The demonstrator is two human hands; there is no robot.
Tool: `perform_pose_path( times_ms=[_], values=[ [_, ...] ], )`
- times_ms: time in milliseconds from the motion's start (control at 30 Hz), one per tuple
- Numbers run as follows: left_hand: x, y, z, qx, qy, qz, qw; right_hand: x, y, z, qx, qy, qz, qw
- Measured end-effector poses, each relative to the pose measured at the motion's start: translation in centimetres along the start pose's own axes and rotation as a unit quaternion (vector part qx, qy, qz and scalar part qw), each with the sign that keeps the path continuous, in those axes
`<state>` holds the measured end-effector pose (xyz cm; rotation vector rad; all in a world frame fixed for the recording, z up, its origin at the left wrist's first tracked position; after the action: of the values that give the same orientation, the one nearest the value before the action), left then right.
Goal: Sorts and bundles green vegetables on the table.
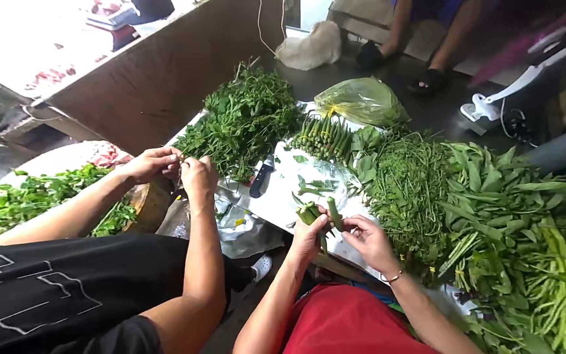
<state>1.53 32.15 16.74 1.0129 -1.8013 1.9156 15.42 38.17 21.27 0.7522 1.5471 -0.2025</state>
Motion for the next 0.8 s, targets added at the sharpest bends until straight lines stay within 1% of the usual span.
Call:
perform_pose_path(
  times_ms=[133, 267, 433, 533, 633, 733, 800],
  values=[
    [0.2, 0.1, -0.3, 0.008, -0.01, 0.001, 1.0, 0.3, 0.8, 0.1, -0.001, 0.001, -0.132, 0.991],
    [0.1, 0.5, -0.4, 0.041, -0.009, -0.025, 0.999, 1.0, 0.3, 0.3, -0.005, 0.001, -0.247, 0.969],
    [0.0, 1.1, -0.2, 0.069, 0.009, -0.01, 0.998, 2.2, -1.5, 0.3, -0.026, -0.058, -0.367, 0.928],
    [0.1, 1.3, -0.1, 0.072, 0.004, -0.02, 0.997, 3.2, -2.6, 0.3, -0.022, -0.095, -0.392, 0.915],
    [0.2, 1.3, -0.1, 0.056, -0.002, -0.028, 0.998, 3.7, -3.1, 0.2, -0.005, -0.092, -0.405, 0.909],
    [0.2, 0.9, 0.1, 0.042, 0.007, -0.016, 0.999, 3.6, -2.9, 0.1, 0.005, -0.071, -0.389, 0.918],
    [0.2, 0.7, 0.2, 0.018, 0.007, -0.006, 1.0, 3.6, -2.5, 0.1, 0.017, -0.062, -0.369, 0.927]
  ],
)
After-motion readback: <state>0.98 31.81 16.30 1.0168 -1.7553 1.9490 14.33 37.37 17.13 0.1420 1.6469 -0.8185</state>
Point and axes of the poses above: each hand's wrist, its own z-axis away from the middle knuckle, its own y-axis out of the back of the hand, x = y × z, the point moved 8 cm from there along -z, towards the middle knuckle, and after that the axes turned 15 degrees about -x, right-handed, at the moved point
